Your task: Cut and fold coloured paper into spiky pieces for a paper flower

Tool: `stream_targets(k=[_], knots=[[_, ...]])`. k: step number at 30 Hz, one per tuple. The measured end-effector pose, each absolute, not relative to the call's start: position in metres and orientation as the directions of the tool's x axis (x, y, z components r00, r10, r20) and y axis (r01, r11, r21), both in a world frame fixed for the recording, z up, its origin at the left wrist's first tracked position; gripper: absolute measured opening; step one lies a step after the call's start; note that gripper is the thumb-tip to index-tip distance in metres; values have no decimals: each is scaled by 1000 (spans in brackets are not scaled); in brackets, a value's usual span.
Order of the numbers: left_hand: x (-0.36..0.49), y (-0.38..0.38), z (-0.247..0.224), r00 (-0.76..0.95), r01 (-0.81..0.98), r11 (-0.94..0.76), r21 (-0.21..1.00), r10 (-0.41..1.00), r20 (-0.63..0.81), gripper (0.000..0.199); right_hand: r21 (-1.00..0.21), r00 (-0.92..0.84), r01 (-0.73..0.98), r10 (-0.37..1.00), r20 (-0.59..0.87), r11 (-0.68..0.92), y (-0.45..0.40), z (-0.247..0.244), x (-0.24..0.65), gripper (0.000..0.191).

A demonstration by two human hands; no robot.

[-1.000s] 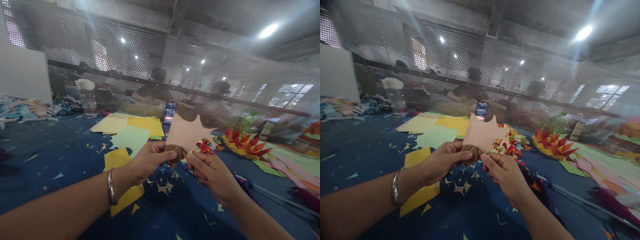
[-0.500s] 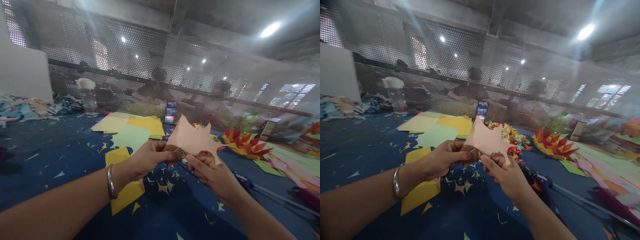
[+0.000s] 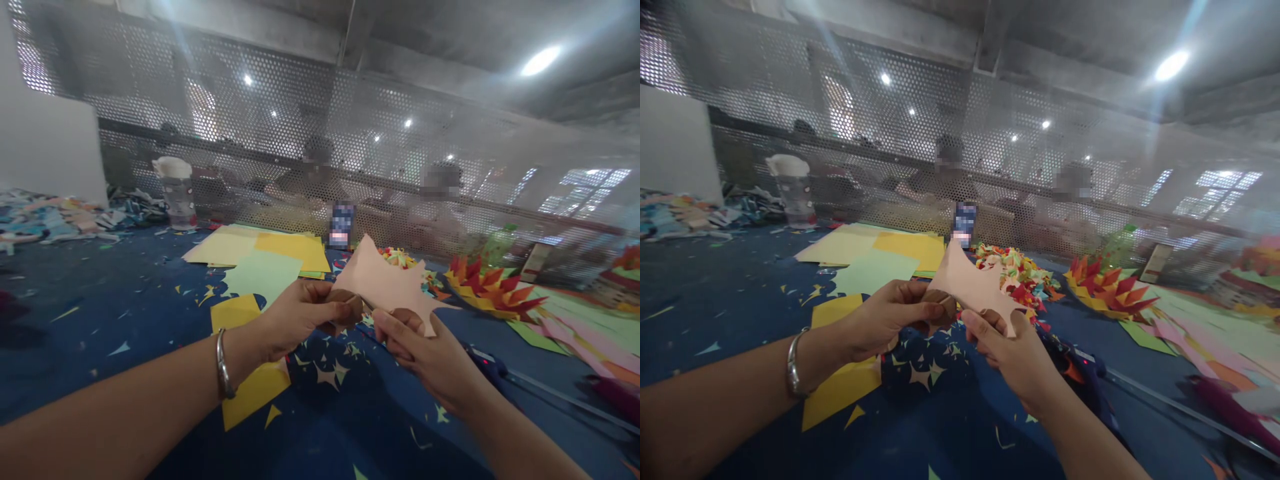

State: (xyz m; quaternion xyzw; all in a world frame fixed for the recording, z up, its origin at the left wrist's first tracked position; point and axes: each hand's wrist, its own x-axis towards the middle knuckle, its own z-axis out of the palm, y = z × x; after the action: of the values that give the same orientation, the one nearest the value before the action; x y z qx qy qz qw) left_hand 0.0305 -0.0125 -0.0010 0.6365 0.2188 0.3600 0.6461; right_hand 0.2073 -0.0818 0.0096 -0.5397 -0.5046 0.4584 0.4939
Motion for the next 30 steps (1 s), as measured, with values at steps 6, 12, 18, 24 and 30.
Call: stream_targets(k=[6, 12, 18, 24, 30], knots=[[31, -16, 3, 672, -217, -84, 973, 710, 211, 15, -995, 85, 85, 995, -53, -60, -85, 12, 206, 42], [31, -12, -2, 686, -215, -91, 972, 695, 217, 15, -992, 110, 115, 994, -29, -42, -84, 10, 208, 40], [32, -13, -2, 654, -211, -84, 974, 729, 204, 20, -984, 28, 176, 1000, -3, -7, -84, 11, 209, 41], [34, -13, -1, 572, -221, -89, 971, 795, 203, 16, -977, -45, 213, 999, 9, 18, -79, 11, 213, 38], [29, -7, 3, 313, -15, -118, 993, 942, 116, 7, -988, -35, 155, 999, -21, -16, -77, 10, 215, 37]])
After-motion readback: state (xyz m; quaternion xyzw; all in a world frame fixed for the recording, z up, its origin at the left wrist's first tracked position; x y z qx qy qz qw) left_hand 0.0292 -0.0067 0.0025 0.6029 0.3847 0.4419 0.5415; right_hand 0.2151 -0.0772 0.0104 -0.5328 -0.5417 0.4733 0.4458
